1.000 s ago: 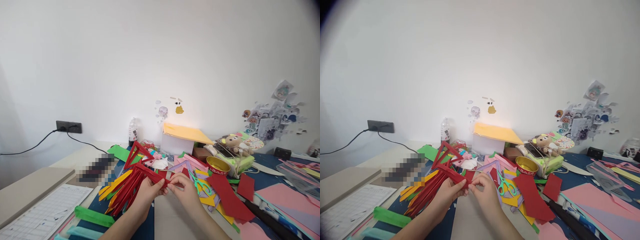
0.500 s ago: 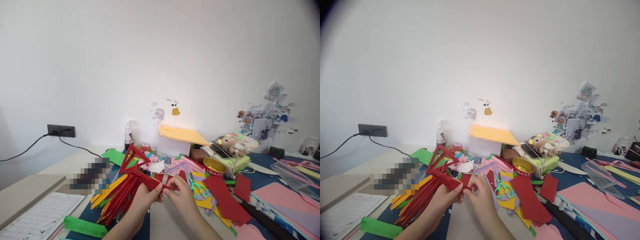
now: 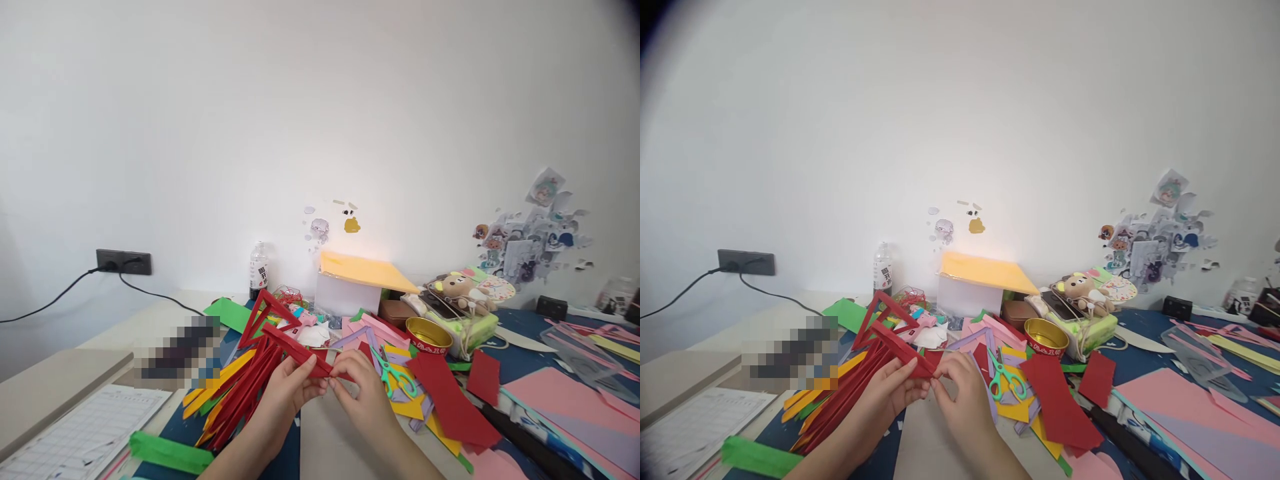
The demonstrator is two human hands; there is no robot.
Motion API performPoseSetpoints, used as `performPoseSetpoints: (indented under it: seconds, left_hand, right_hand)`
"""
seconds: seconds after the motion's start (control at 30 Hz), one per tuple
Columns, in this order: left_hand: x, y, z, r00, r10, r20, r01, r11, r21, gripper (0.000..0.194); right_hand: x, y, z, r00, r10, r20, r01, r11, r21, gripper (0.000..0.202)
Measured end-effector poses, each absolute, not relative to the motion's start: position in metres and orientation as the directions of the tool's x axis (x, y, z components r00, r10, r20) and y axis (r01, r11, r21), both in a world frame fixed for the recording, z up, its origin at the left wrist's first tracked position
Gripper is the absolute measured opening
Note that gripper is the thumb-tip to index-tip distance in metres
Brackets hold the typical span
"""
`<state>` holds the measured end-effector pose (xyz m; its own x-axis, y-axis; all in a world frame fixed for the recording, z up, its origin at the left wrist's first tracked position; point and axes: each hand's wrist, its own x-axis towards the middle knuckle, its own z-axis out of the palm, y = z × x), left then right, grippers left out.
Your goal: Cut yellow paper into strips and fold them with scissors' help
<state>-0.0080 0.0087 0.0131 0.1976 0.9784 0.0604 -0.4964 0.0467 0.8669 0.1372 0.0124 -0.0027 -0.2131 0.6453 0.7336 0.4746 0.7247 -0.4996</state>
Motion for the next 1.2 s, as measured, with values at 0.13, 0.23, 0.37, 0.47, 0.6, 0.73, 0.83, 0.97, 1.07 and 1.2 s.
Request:
performPoseSetpoints:
  seconds: [0.13, 0.23, 0.37, 0.47, 0.6, 0.73, 0.83, 0.97, 1.07, 1.2]
  left_hand:
    - [-0.007, 0.006, 0.017, 0.217, 0.973, 0.082, -0.477, 0.033, 0.878, 0.031]
    - [-0.006, 0.008, 0.016, 0.182, 0.979, 0.087, -0.447, 0.004, 0.894, 0.034]
    - [-0.005, 0.016, 0.008, 0.168, 0.979, 0.119, -0.440, -0.033, 0.897, 0.035]
    - [-0.005, 0.022, 0.001, 0.158, 0.978, 0.139, -0.444, -0.055, 0.894, 0.039]
    - [-0.004, 0.023, -0.002, 0.165, 0.978, 0.128, -0.378, -0.057, 0.924, 0.039]
    - [-0.008, 0.021, 0.001, 0.136, 0.986, 0.095, -0.359, -0.040, 0.932, 0.044]
    - [-0.017, 0.023, 0.006, 0.075, 0.990, 0.122, -0.379, -0.085, 0.922, 0.046]
    - [-0.024, 0.027, 0.010, 0.082, 0.988, 0.128, -0.373, -0.089, 0.924, 0.046]
    - [-0.021, 0.030, 0.008, 0.141, 0.982, 0.127, -0.379, -0.065, 0.923, 0.050]
    - [-0.014, 0.031, 0.000, 0.135, 0.984, 0.117, -0.329, -0.067, 0.942, 0.049]
  right_hand:
    - [0.137, 0.012, -0.002, -0.134, 0.690, 0.711, 0.415, 0.691, -0.592, 0.008]
    - [0.137, 0.010, -0.001, -0.124, 0.711, 0.692, 0.353, 0.683, -0.639, 0.010]
    - [0.137, 0.009, 0.000, -0.147, 0.732, 0.665, 0.302, 0.674, -0.675, 0.014]
    - [0.136, 0.010, -0.003, -0.204, 0.743, 0.638, 0.334, 0.665, -0.668, 0.013]
    - [0.132, 0.012, -0.010, -0.232, 0.785, 0.574, 0.506, 0.602, -0.618, 0.010]
    - [0.132, 0.015, -0.011, -0.262, 0.817, 0.513, 0.534, 0.566, -0.628, 0.025]
    - [0.133, 0.016, -0.009, -0.287, 0.825, 0.487, 0.452, 0.565, -0.691, 0.026]
    - [0.134, 0.015, -0.008, -0.314, 0.852, 0.419, 0.414, 0.520, -0.747, 0.030]
    - [0.132, 0.015, -0.008, -0.340, 0.865, 0.369, 0.400, 0.488, -0.776, 0.026]
    - [0.130, 0.018, -0.011, -0.263, 0.902, 0.342, 0.433, 0.428, -0.794, 0.018]
